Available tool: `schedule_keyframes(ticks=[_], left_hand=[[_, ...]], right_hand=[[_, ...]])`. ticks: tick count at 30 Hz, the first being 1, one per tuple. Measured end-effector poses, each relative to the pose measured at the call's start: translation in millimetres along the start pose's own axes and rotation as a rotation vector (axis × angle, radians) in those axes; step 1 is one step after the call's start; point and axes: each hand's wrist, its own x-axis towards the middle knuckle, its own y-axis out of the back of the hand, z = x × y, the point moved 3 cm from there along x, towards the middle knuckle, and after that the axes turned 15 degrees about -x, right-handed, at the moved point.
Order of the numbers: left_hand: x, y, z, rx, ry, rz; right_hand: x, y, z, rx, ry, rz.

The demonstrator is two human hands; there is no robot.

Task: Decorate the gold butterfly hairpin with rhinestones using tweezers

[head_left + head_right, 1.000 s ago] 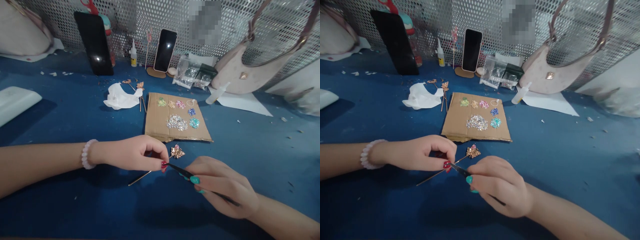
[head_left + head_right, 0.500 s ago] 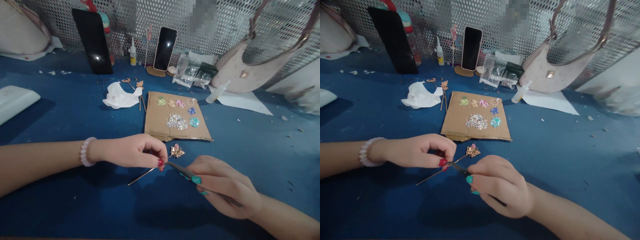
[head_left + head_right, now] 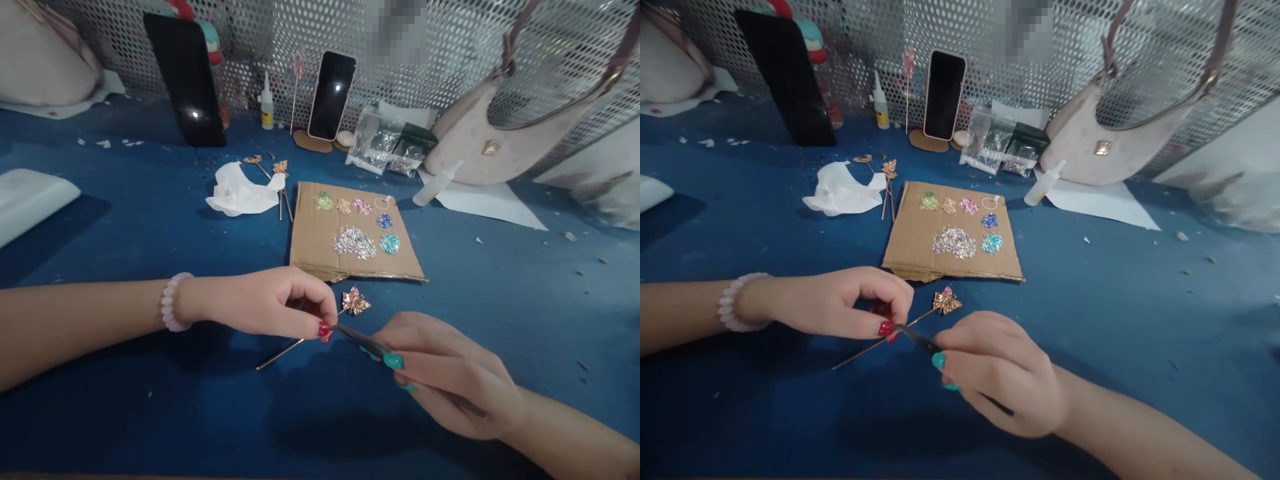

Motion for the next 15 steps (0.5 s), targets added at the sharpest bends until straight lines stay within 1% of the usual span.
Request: schedule_keyframes(ticks=[10,13,15], left_hand=[[1.0,0.3,-0.9,0.003,-0.015,0.007],[0.7,0.5,0.2,0.006,-0.014,0.002],[0.4,1.1,0.8,0.020,-0.012,-0.002]], right_hand=[[0.2,0.8,-0.6,0.004,-0.001,-0.002],[-1.8,2.6,0.1,0.005,-0.038,0.005],[-3.4,3.8,1.4,0.045,-0.090,0.013]])
